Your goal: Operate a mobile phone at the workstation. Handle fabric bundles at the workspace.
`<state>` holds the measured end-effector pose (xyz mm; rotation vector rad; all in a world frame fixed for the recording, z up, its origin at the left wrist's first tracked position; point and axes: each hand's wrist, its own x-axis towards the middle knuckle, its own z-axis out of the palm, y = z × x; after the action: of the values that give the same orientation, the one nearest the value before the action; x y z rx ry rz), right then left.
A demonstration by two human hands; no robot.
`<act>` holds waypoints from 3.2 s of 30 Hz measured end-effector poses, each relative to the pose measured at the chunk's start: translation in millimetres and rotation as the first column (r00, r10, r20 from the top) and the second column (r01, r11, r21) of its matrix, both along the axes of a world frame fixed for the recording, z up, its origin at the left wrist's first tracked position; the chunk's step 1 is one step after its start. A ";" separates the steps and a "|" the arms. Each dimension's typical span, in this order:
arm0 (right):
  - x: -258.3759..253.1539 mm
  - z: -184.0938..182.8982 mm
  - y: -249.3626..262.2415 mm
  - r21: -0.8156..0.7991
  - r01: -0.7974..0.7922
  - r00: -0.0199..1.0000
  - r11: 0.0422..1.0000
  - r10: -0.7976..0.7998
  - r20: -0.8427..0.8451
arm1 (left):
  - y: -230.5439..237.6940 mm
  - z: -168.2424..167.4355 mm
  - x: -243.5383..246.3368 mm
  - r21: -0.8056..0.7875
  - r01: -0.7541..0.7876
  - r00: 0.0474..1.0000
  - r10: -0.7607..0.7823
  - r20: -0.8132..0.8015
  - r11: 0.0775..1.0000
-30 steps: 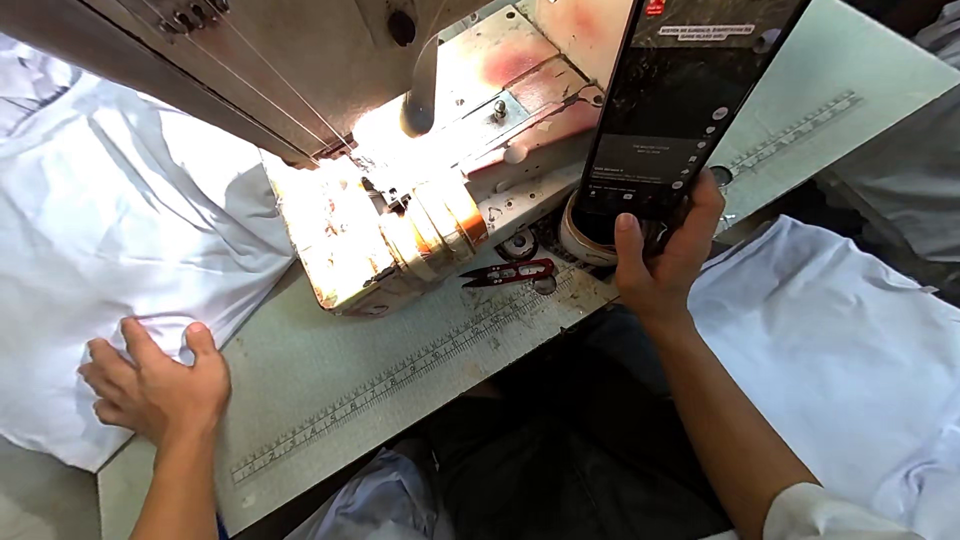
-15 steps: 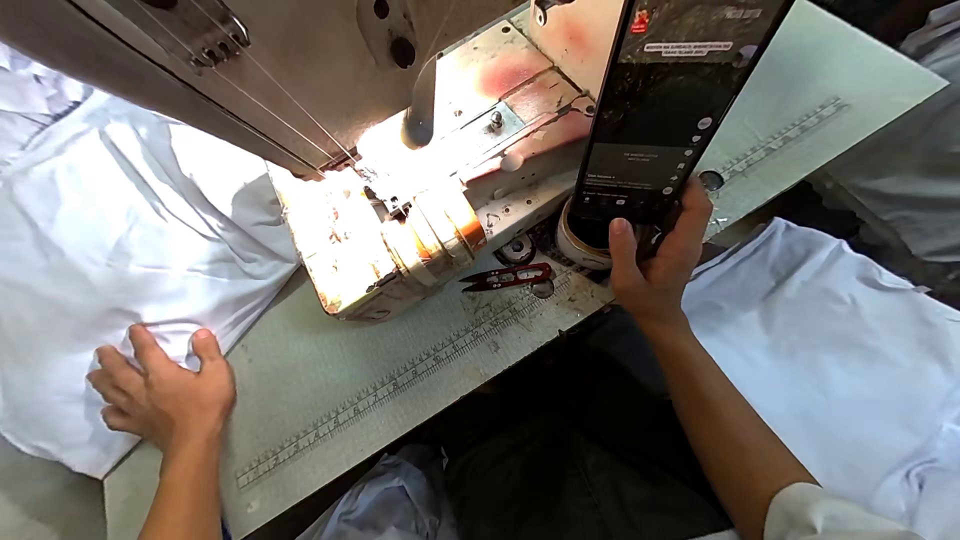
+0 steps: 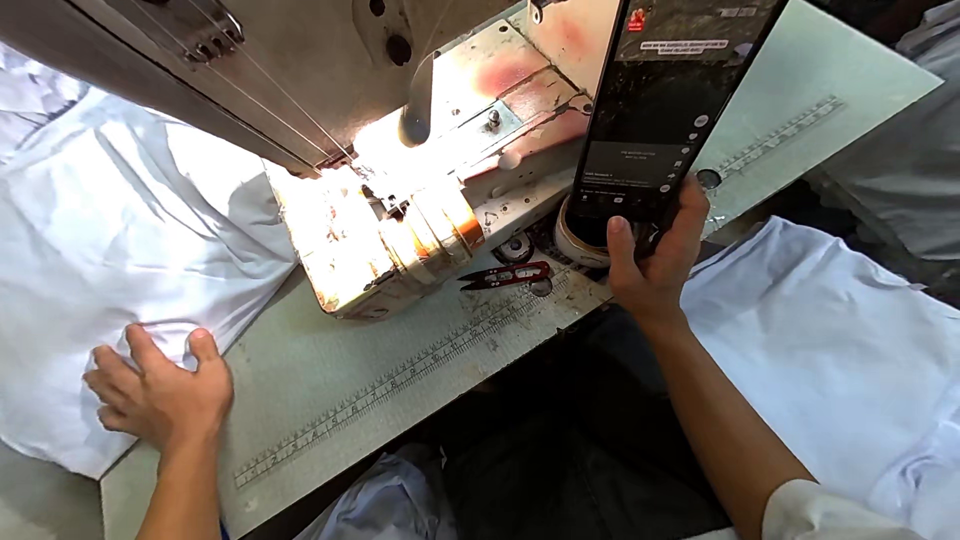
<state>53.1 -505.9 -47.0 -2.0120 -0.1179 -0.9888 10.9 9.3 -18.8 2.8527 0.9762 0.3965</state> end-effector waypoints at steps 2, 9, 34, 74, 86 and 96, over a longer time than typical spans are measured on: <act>0.3 -0.8 -0.4 0.002 -0.003 1.000 1.000 0.003 0.005 | 0.1 -0.2 0.1 -0.002 -0.006 1.000 0.006 -0.002 1.000; -1.1 1.5 0.7 0.010 0.010 0.999 1.000 -0.009 -0.047 | 0.9 -0.6 0.4 0.006 -0.003 1.000 0.003 0.000 1.000; 0.6 -0.3 -0.7 -0.006 -0.002 1.000 1.000 0.003 0.008 | 1.3 -0.2 0.4 -0.011 0.004 1.000 -0.004 0.007 1.000; -0.5 0.8 1.3 0.024 -0.009 1.000 1.000 0.009 -0.017 | 1.8 -0.8 0.0 0.016 0.000 1.000 0.000 0.001 1.000; -0.4 0.5 1.0 0.009 -0.004 1.000 1.000 0.004 -0.012 | 1.1 -1.3 -0.1 0.017 0.004 1.000 -0.004 0.009 1.000; -0.8 -0.5 1.4 0.016 -0.005 1.000 1.000 0.005 -0.008 | -0.1 0.1 0.1 0.012 -0.005 1.000 0.005 0.004 1.000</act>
<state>52.3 -504.5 -47.4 -1.9998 -0.1104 -0.9760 11.0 9.2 -18.7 2.8595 0.9843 0.4102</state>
